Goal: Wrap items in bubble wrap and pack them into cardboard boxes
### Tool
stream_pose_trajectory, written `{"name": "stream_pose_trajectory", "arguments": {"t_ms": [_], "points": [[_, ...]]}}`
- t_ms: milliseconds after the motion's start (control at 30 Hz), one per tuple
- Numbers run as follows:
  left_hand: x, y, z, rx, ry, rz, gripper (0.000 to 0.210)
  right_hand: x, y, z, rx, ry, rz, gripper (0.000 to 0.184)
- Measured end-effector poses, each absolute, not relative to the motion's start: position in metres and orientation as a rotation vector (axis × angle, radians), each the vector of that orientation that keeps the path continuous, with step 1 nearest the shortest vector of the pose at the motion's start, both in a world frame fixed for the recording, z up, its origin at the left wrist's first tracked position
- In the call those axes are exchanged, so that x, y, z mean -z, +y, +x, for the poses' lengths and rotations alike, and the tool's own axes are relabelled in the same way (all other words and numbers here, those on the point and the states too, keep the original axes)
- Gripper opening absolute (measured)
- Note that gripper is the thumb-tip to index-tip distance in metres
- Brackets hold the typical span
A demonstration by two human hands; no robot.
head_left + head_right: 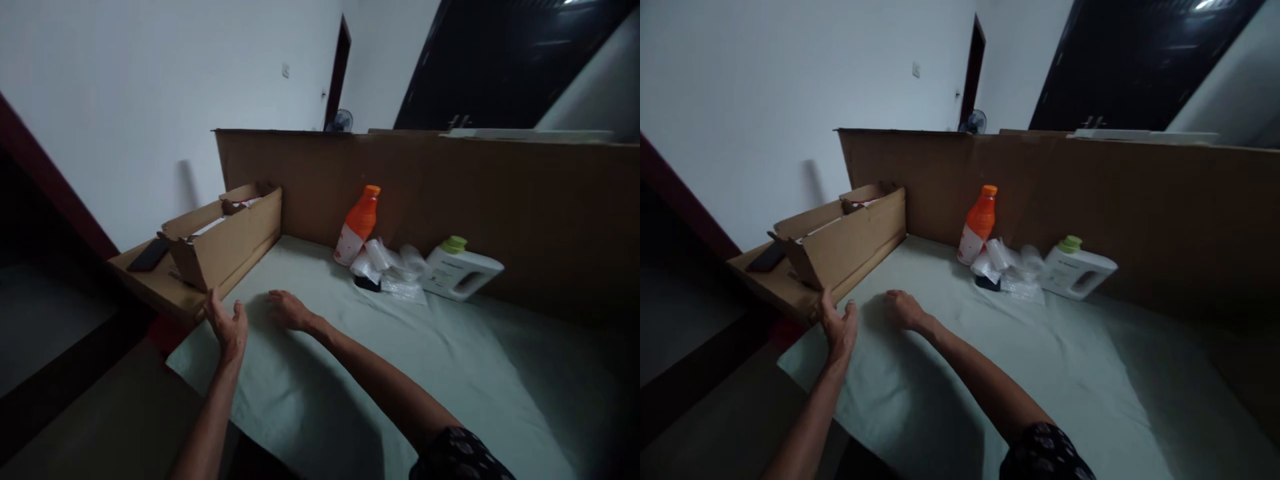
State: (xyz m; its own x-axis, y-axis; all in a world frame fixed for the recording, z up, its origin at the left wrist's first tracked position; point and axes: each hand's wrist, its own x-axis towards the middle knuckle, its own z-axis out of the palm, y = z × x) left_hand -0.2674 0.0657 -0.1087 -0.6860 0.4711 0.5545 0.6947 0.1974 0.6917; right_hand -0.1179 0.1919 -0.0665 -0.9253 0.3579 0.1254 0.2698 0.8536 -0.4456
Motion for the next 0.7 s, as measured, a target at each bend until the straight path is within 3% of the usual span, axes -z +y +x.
{"name": "stream_pose_trajectory", "arguments": {"t_ms": [200,400,533,700], "points": [[0.116,0.076,-0.157,1.372,-2.216,-1.842,0.036,0.079,0.124,0.023,-0.553,-2.839,-0.723,0.046],[0.117,0.090,-0.066,1.034,-1.938,-2.442,0.040,0.089,0.043,0.157,-0.488,-2.738,-0.919,0.044],[0.134,0.100,-0.017,0.807,-1.769,-2.538,0.043,0.086,-0.002,0.234,-0.406,-2.645,-1.045,0.029],[0.150,0.101,-0.003,0.909,-1.636,-2.518,0.040,0.016,-0.012,0.351,0.364,-2.076,-1.577,0.025]]}}
